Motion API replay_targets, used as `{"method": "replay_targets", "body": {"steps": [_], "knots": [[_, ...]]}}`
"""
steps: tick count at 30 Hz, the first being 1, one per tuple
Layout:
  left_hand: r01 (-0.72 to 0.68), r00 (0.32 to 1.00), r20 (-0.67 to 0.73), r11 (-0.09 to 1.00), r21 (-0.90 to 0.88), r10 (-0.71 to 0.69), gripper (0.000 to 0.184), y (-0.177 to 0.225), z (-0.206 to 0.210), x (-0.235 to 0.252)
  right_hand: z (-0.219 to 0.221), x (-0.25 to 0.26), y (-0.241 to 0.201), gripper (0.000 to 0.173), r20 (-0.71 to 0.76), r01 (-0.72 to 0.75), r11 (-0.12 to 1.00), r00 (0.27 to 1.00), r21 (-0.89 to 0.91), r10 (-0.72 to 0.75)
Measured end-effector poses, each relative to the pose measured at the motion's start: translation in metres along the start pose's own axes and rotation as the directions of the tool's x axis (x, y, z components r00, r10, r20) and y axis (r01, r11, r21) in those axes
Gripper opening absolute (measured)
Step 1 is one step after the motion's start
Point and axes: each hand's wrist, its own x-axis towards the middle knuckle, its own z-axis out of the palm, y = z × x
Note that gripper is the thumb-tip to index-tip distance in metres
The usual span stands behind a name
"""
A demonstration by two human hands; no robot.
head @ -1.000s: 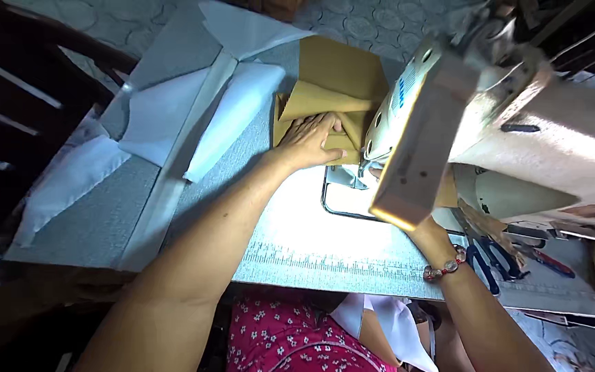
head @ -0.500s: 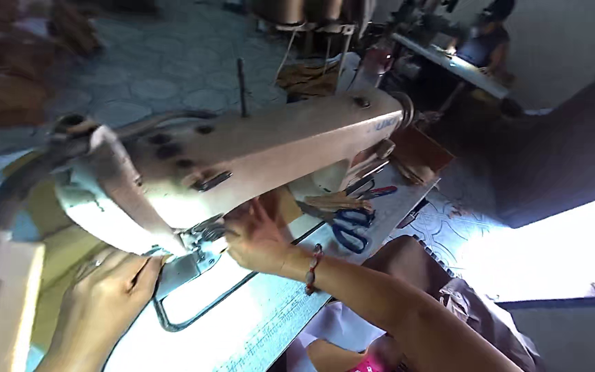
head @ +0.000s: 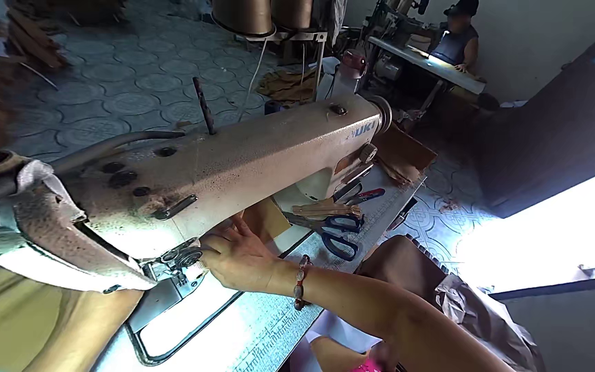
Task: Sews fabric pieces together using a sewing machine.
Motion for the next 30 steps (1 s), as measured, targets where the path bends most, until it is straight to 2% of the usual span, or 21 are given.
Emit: {"method": "replay_targets", "body": {"steps": [2, 4, 8, 10, 12, 16, 19, 22, 27, 30], "knots": [[0.068, 0.997, 0.027, 0.998, -0.013, -0.068, 0.048, 0.009, -0.002, 0.005, 0.0, 0.0, -0.001, 0.031, -0.003, 0.004, 1.0, 1.0, 0.01, -0.004], [0.143, 0.986, 0.1, 0.985, -0.1, -0.133, 0.051, 0.005, -0.002, 0.009, 0.0, 0.001, 0.0, 0.035, 0.009, 0.004, 1.0, 1.0, 0.018, -0.004], [0.269, 0.952, 0.215, 0.934, -0.237, -0.219, 0.055, -0.001, 0.004, 0.013, -0.007, 0.009, 0.0, 0.044, 0.178, -0.069, 0.995, 0.982, 0.075, 0.055], [0.231, 0.962, 0.2, 0.948, -0.22, -0.188, 0.055, -0.005, 0.009, 0.011, -0.009, 0.013, 0.0, 0.048, 0.276, -0.111, 0.989, 0.958, 0.093, 0.081], [0.176, 0.978, 0.149, 0.964, -0.2, -0.148, 0.045, 0.003, 0.009, 0.007, -0.009, 0.016, 0.0, 0.05, 0.321, -0.131, 0.987, 0.942, 0.097, 0.093], [0.122, 0.984, 0.149, 0.98, -0.155, -0.099, 0.042, 0.009, 0.006, 0.005, -0.01, 0.025, -0.005, 0.046, 0.346, -0.147, 0.988, 0.93, 0.053, 0.12], [0.11, 0.981, 0.17, 0.988, -0.112, -0.09, 0.044, 0.013, 0.004, 0.003, -0.017, 0.035, -0.011, 0.039, 0.416, -0.24, 0.966, 0.892, 0.098, 0.179], [0.137, 0.984, 0.129, 0.983, -0.121, -0.122, 0.044, 0.012, 0.006, 0.002, -0.014, 0.035, -0.012, 0.036, 0.37, -0.243, 0.962, 0.911, 0.128, 0.181], [0.125, 0.992, 0.059, 0.972, -0.199, -0.115, 0.048, 0.006, 0.007, 0.001, -0.003, 0.025, -0.01, 0.036, 0.216, -0.131, 0.985, 0.971, 0.115, 0.104], [0.137, 0.99, 0.052, 0.959, -0.248, -0.128, 0.048, 0.012, 0.004, 0.0, -0.002, 0.023, -0.007, 0.032, 0.199, -0.113, 0.98, 0.977, 0.164, 0.08]]}}
